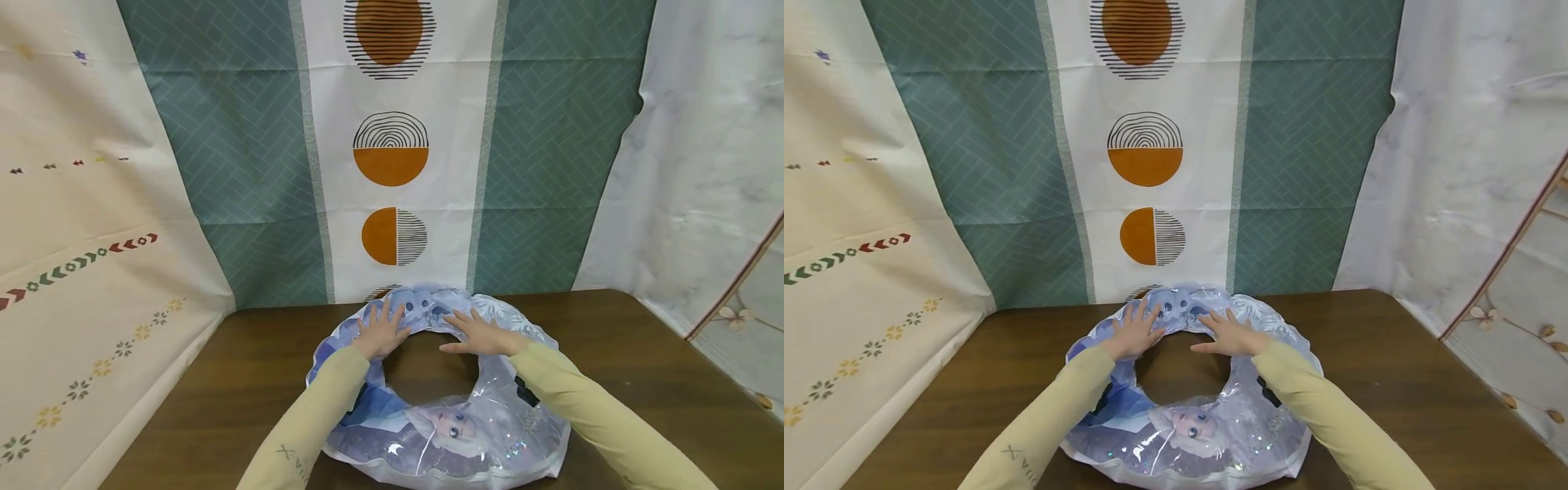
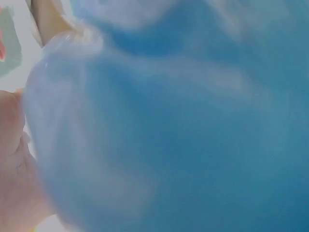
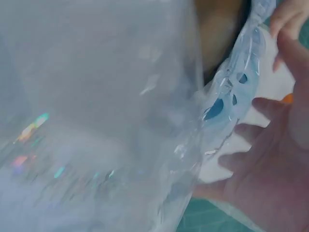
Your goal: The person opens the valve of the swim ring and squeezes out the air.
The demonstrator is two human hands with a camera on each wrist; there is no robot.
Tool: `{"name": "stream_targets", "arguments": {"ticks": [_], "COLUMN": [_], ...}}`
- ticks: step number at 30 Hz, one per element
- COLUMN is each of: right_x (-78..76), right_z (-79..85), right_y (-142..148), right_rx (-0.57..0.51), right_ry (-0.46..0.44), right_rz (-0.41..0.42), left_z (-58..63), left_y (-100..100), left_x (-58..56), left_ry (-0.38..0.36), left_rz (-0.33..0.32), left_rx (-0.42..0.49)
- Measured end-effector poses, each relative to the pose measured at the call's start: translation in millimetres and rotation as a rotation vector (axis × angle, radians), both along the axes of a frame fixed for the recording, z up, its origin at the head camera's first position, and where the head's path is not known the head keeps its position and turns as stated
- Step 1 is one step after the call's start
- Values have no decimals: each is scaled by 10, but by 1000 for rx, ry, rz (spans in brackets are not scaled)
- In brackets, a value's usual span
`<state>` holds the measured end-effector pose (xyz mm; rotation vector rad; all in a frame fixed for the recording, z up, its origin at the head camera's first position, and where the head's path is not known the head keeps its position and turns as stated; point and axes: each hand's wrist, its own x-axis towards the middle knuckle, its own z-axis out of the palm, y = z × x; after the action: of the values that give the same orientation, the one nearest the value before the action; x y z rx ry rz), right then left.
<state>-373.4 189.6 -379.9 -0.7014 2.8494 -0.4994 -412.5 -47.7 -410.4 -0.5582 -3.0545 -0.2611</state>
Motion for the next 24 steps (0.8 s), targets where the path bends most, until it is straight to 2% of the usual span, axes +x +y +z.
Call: {"name": "stream_targets", "arguments": {"ticks": [5, 8, 10, 13, 18, 24], "right_x": [214, 353, 437, 515, 532, 473], "right_z": [0, -37, -68, -140, -268, -406], "right_y": [177, 309, 400, 517, 642, 700], "right_rx": [-2, 14, 39, 66, 71, 25], "right_ry": [58, 98, 106, 124, 124, 102], "right_rz": [147, 222, 247, 263, 280, 318], "left_z": [182, 208, 194, 169, 126, 62], "left_y": [-197, -396, -536, -709, -845, -945], "left_x": [254, 416, 498, 572, 582, 544], "left_ry": [-44, -82, -117, -199, -321, -353], "left_rz": [-170, -281, -322, -333, -304, -244], "left_rx": [15, -18, -67, -119, -149, -187]}}
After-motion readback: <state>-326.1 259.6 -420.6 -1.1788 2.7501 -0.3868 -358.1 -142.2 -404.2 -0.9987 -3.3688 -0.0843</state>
